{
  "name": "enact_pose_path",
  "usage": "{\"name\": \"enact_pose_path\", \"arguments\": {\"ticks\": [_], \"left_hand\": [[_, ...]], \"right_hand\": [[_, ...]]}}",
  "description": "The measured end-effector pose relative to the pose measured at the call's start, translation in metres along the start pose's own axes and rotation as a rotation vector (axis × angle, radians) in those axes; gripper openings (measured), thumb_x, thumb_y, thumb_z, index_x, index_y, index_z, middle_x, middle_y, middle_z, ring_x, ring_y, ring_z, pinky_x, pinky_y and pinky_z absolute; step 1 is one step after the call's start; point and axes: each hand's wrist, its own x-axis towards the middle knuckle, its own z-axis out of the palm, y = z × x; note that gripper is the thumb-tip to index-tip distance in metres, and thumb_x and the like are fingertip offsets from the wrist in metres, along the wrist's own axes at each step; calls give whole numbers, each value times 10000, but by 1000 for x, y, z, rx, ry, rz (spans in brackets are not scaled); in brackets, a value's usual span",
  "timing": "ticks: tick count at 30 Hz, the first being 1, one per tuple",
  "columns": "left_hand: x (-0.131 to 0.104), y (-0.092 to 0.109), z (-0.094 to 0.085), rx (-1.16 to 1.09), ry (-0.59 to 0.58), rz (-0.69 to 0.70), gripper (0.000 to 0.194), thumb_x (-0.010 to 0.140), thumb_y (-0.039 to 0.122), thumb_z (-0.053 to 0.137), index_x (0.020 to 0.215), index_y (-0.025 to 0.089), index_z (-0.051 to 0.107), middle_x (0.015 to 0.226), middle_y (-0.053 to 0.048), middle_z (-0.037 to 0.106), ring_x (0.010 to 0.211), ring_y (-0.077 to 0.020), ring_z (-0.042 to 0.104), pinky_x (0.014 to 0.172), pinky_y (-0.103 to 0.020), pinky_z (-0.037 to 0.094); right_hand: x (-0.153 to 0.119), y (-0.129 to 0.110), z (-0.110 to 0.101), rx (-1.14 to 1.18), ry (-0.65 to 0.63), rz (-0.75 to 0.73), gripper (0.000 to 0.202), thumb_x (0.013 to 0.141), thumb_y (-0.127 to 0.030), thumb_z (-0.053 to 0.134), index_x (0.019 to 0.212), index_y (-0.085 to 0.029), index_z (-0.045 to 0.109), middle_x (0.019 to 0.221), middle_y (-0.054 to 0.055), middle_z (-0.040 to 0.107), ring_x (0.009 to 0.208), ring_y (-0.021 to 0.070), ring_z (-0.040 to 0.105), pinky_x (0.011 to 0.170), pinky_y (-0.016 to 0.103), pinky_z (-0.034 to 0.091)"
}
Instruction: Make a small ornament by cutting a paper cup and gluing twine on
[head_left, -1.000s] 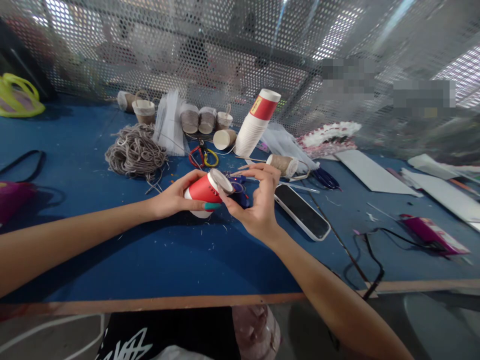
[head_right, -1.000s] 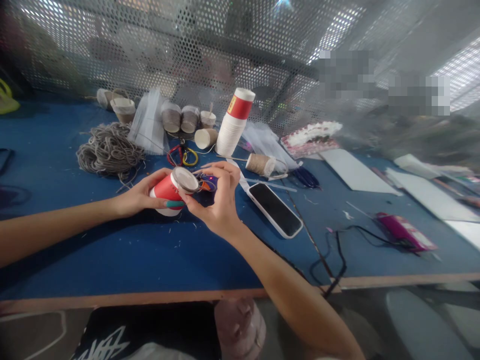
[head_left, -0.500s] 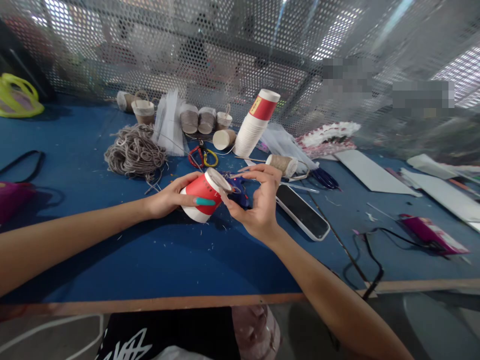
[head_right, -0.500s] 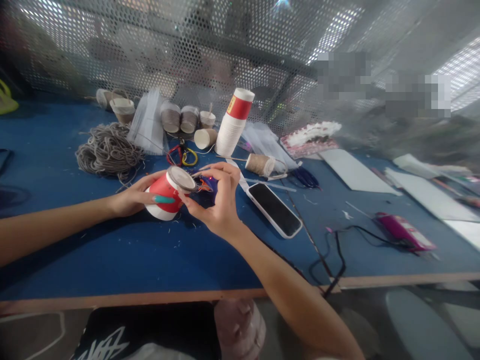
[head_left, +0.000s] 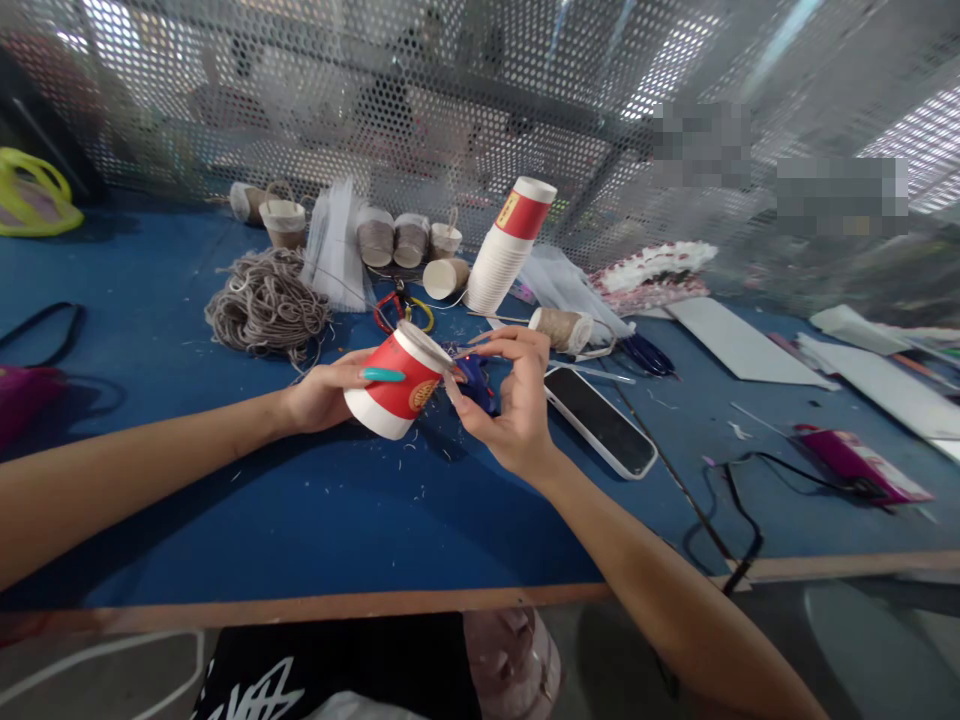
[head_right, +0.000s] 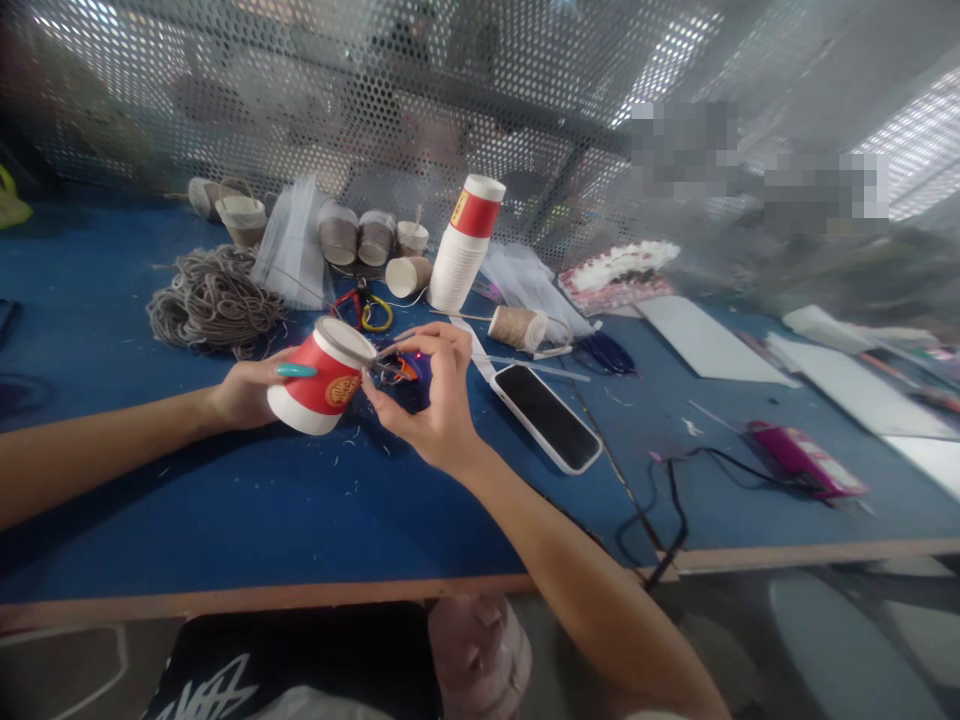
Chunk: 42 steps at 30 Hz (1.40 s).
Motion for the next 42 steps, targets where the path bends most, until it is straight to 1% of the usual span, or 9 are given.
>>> {"name": "enact_pose_path", "arguments": {"ticks": [4, 8, 11, 14, 19, 25, 29, 35, 42], "left_hand": [[-1, 0, -1, -3, 7, -47, 552, 639, 426, 743, 1116, 154, 687, 991, -119, 761, 853, -300, 714, 802, -436, 550], [0, 0, -2, -22, -14, -41, 553, 674, 459, 737, 1140, 167, 680, 1058, -122, 753, 946, -312, 712, 851, -442, 546], [0, -2, -4, -13, -90, -26, 705, 616, 512, 784, 1209, 158, 641, 1147, -149, 725, 1040, -340, 689, 925, -461, 518], [1, -2, -5, 38, -94, -60, 844, 535, 460, 860, 1274, 157, 588, 1178, -169, 708, 1014, -325, 695, 907, -428, 520], [1, 2, 1, 50, -73, -68, 818, 490, 370, 926, 1215, 173, 605, 1058, -112, 742, 920, -245, 714, 850, -348, 540], [2, -4, 3, 59, -26, 0, 691, 626, 513, 864, 1168, 160, 620, 1139, -154, 722, 973, -254, 717, 890, -366, 547], [3, -10, -2, 54, -30, 23, 607, 722, 529, 795, 1184, 175, 624, 1193, -156, 706, 1058, -269, 698, 937, -382, 534], [3, -8, -3, 67, -34, -15, 646, 772, 622, 700, 1243, 187, 620, 1199, -158, 704, 1081, -287, 688, 937, -399, 539], [3, -9, -4, 99, -73, -6, 692, 782, 670, 648, 1290, 202, 598, 1145, -154, 723, 1011, -285, 710, 857, -385, 561]], "right_hand": [[-2, 1, -3, 32, -93, 20, 352, 789, -313, 635, 1114, -287, 503, 1131, 71, 464, 1146, 265, 505, 976, 550, 477], [-2, 0, -4, 17, -132, 17, 323, 812, -296, 633, 1121, -298, 537, 1114, 64, 487, 1157, 259, 503, 997, 554, 463], [-2, -2, -2, -8, -130, 38, 274, 820, -308, 660, 1075, -300, 563, 1101, 55, 480, 1142, 246, 512, 981, 527, 477], [-3, -2, -1, -22, -151, 45, 285, 809, -348, 676, 1063, -293, 560, 1105, 57, 483, 1127, 252, 525, 956, 522, 488], [-4, 1, -2, 66, -116, -9, 331, 817, -322, 632, 1124, -287, 513, 1126, 66, 489, 1139, 252, 511, 971, 523, 483], [-4, 0, -5, 79, -201, -1, 455, 750, -358, 669, 1168, -298, 500, 1182, 77, 461, 1206, 286, 479, 1003, 562, 458], [-3, -2, -5, 27, -231, -10, 445, 741, -376, 695, 1141, -302, 515, 1169, 74, 454, 1180, 285, 494, 967, 551, 476], [-3, -2, -4, 22, -246, 7, 313, 789, -349, 655, 1075, -290, 543, 1136, 70, 464, 1143, 268, 521, 928, 526, 494], [-4, -3, -4, 37, -241, 19, 298, 795, -346, 647, 1069, -298, 538, 1133, 66, 469, 1144, 268, 519, 935, 534, 489]]}}
